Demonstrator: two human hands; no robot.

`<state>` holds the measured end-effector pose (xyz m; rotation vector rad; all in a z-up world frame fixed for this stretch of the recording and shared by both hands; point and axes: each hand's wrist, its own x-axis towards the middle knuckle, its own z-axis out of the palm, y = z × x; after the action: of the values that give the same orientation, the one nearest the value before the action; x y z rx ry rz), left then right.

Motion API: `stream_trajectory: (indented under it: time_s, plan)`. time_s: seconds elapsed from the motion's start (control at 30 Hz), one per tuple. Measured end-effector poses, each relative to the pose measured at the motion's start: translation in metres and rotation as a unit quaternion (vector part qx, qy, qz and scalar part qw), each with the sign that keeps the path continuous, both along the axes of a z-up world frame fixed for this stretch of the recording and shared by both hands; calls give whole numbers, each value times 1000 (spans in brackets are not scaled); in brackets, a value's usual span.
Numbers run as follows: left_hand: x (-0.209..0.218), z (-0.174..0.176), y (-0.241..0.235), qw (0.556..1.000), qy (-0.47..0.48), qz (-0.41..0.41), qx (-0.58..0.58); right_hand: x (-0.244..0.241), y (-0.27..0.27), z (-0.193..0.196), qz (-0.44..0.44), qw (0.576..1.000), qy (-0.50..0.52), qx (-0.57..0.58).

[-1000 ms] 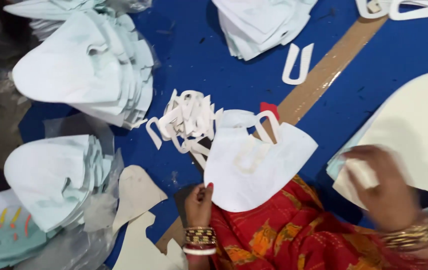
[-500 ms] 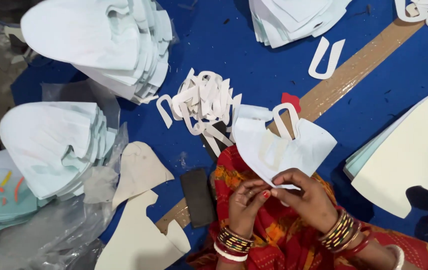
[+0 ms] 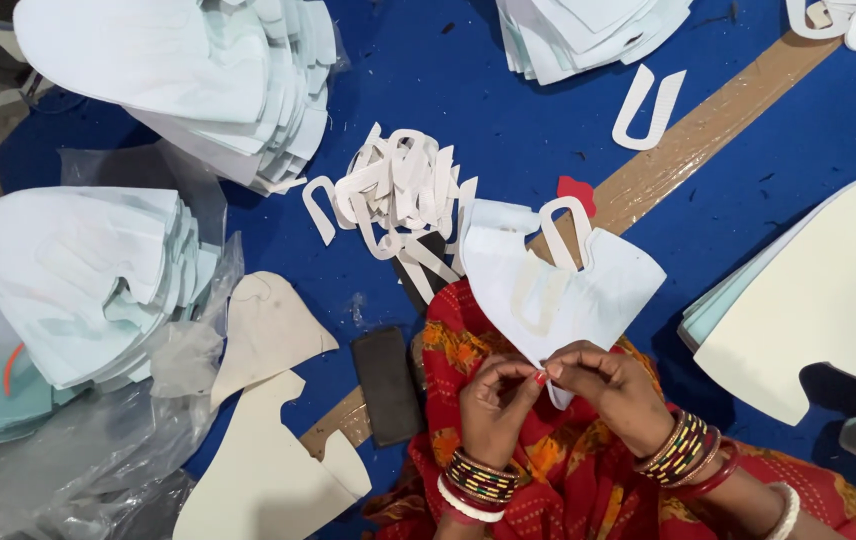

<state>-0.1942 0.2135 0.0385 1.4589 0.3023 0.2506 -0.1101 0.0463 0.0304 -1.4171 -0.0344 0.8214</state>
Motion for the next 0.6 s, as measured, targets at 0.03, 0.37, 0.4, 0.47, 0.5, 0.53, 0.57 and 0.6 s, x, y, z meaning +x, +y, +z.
stream_trajectory:
  time_s: [0.03, 0.37, 0.4, 0.47, 0.5, 0.53, 0.57, 0.6]
  plan:
    - [0, 2, -1, 1000, 7, 5, -6, 0, 1, 2, -3, 1000, -7, 5]
    - [1, -2, -1, 1000, -4, 13, -12, -1, 3, 3, -2, 997, -78, -23]
    - [-1, -9, 2, 1000, -4, 13, -13, 1, 1, -2, -2, 997, -77, -23]
    - [-5, -24, 8, 1000, 19, 6, -6, 5, -2, -12, -45, 997, -62, 17]
    - [-8, -32, 10, 1000, 19, 5, -6, 6, -2, -13, -45, 997, -62, 17]
    - [-11, -40, 12, 1000, 17, 3, -20, 7, -3, -13, -72, 996, -49, -10]
    - [-13, -48, 15, 999, 14, 0, -34, 9, -3, -14, -100, 994, -36, -36]
    - [-13, -47, 14, 999, 14, 0, -33, 5, 2, -9, -101, 994, -36, -36]
